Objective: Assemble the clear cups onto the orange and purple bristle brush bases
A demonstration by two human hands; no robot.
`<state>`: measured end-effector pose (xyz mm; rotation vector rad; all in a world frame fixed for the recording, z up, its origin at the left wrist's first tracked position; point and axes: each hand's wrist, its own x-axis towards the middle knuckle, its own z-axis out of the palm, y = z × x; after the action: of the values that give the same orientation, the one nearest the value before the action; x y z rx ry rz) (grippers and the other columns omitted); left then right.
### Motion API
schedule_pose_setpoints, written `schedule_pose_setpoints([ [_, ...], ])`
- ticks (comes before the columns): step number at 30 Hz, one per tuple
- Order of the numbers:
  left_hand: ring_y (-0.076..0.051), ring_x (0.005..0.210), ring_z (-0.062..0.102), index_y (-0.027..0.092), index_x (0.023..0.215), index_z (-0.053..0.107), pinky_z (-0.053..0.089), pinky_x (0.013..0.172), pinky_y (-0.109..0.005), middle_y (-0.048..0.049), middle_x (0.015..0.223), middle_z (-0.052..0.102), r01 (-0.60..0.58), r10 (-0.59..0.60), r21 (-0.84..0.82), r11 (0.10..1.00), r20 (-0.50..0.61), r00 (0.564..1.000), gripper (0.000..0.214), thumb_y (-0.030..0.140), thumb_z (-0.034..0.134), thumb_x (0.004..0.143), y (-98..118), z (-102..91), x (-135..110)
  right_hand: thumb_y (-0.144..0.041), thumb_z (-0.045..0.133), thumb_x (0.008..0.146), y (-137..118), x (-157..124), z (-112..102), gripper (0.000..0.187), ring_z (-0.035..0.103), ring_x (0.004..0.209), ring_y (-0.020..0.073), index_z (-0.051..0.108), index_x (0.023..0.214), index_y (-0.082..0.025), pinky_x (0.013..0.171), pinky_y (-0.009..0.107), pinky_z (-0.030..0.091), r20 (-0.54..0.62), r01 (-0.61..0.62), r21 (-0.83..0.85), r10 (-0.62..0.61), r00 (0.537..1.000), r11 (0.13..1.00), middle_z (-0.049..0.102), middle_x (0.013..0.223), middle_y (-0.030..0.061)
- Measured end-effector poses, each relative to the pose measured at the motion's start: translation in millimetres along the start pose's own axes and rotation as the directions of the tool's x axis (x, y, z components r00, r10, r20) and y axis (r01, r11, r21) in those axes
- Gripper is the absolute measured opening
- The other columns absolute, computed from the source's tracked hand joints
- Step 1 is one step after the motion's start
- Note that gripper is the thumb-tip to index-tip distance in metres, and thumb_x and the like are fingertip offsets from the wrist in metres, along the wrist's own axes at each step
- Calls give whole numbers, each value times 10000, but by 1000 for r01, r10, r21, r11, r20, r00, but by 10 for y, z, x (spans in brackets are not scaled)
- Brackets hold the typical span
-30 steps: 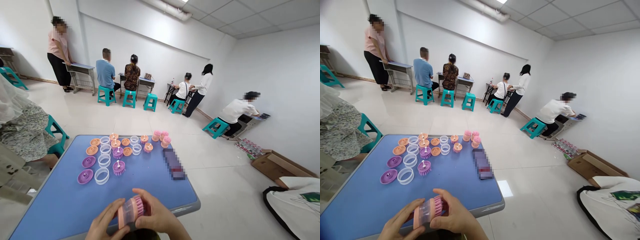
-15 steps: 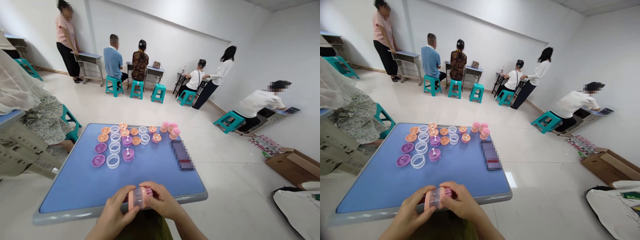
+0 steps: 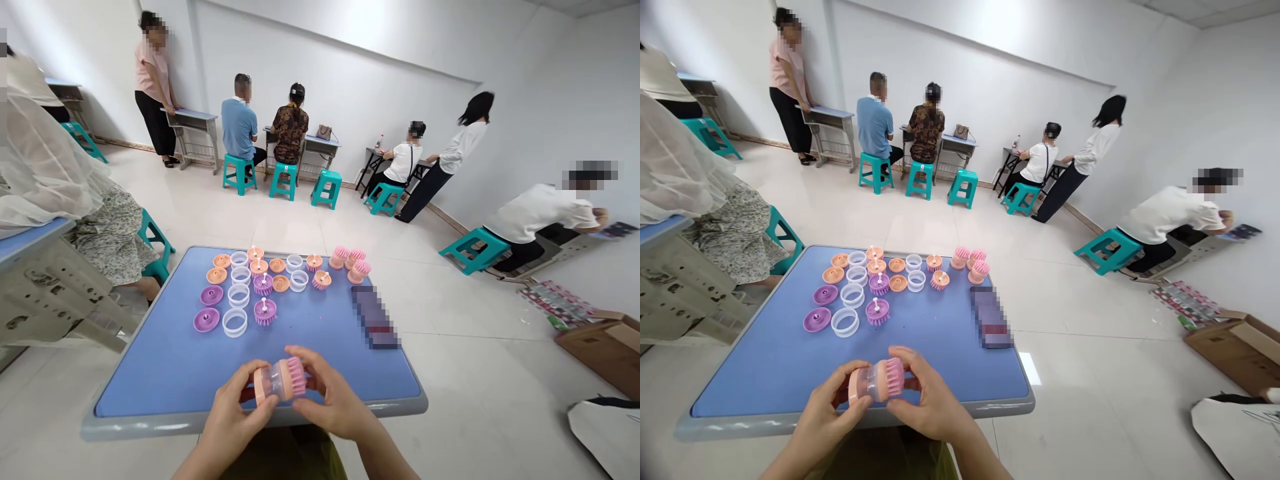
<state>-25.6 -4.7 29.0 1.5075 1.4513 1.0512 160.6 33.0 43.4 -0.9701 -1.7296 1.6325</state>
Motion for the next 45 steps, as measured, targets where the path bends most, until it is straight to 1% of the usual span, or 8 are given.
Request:
schedule_pose_setpoints([
  [6, -170, 684, 623, 201, 987, 543, 523, 639, -255, -16, 844, 649, 55, -53, -43, 998, 46, 998, 290, 307, 560, 718, 34, 22, 69, -376, 575, 778, -45, 80, -54, 507, 587, 793, 180, 426, 1234, -210, 703, 329, 495, 13, -68, -135, 71, 997, 989, 600, 968, 66],
  [15, -130, 603, 491, 172, 718, 525, 436, 614, -245, 32, 602, 493, 404, -239, -458, 792, 377, 895, 356, 499, 422, 812, 148, 4, 152, -69, 458, 797, -210, -6, -97, 394, 460, 1104, 183, 575, 1091, -304, 944, 363, 382, 195, 398, -484, -347, 917, 779, 521, 1182, 49],
  [20, -134, 635, 486, 177, 841, 527, 416, 589, -217, 27, 676, 499, 237, -168, -338, 911, 223, 960, 290, 431, 578, 709, 144, 25, 154, -345, 717, 647, -121, -11, -111, 832, 379, 1205, 289, 273, 1347, -269, 958, 423, 364, 56, 103, -417, -87, 995, 903, 364, 1347, 100],
  [23, -157, 685, 513, 181, 900, 533, 436, 608, -231, -1, 745, 537, 157, -118, -270, 950, 153, 981, 315, 396, 599, 680, 118, 31, 153, -372, 601, 761, -112, 24, -97, 572, 560, 950, 245, 386, 1274, -239, 840, 394, 444, -27, -25, -383, 16, 1000, 923, 588, 1066, 72],
  [28, -141, 561, 502, 178, 754, 552, 445, 561, -245, 28, 576, 514, 312, -266, -369, 875, 171, 949, 347, 512, 460, 766, 111, -3, 160, -172, 561, 766, -171, 17, -111, 318, 497, 1037, 205, 539, 1073, -254, 894, 343, 414, 26, 295, -430, -315, 949, 853, 511, 1105, 65],
  [34, -163, 722, 553, 185, 876, 568, 480, 693, -274, -2, 759, 579, 317, -302, -515, 796, 116, 946, 431, 579, 540, 706, 141, 8, 155, -173, 632, 693, -28, 33, -92, 397, 552, 927, 208, 488, 1051, -263, 768, 369, 489, -181, 202, 119, -179, 967, 972, 460, 1054, 59],
  [38, -176, 833, 548, 198, 991, 525, 474, 741, -274, -36, 908, 574, 257, -249, -601, 757, 98, 963, 475, 560, 594, 691, 139, 75, 146, -396, 616, 736, 106, 164, 41, 415, 609, 881, 203, 426, 1088, -286, 788, 396, 486, -347, 172, 625, 74, 935, 762, 528, 993, 28],
  [45, -182, 869, 554, 203, 997, 533, 460, 803, -311, -29, 909, 595, 282, -230, -653, 703, 167, 959, 389, 510, 560, 759, 151, 307, 123, -442, 612, 738, 164, 357, 332, 511, 596, 964, 230, 358, 1143, -262, 838, 408, 477, -580, 339, 408, -47, 813, 848, 516, 1124, 77],
])
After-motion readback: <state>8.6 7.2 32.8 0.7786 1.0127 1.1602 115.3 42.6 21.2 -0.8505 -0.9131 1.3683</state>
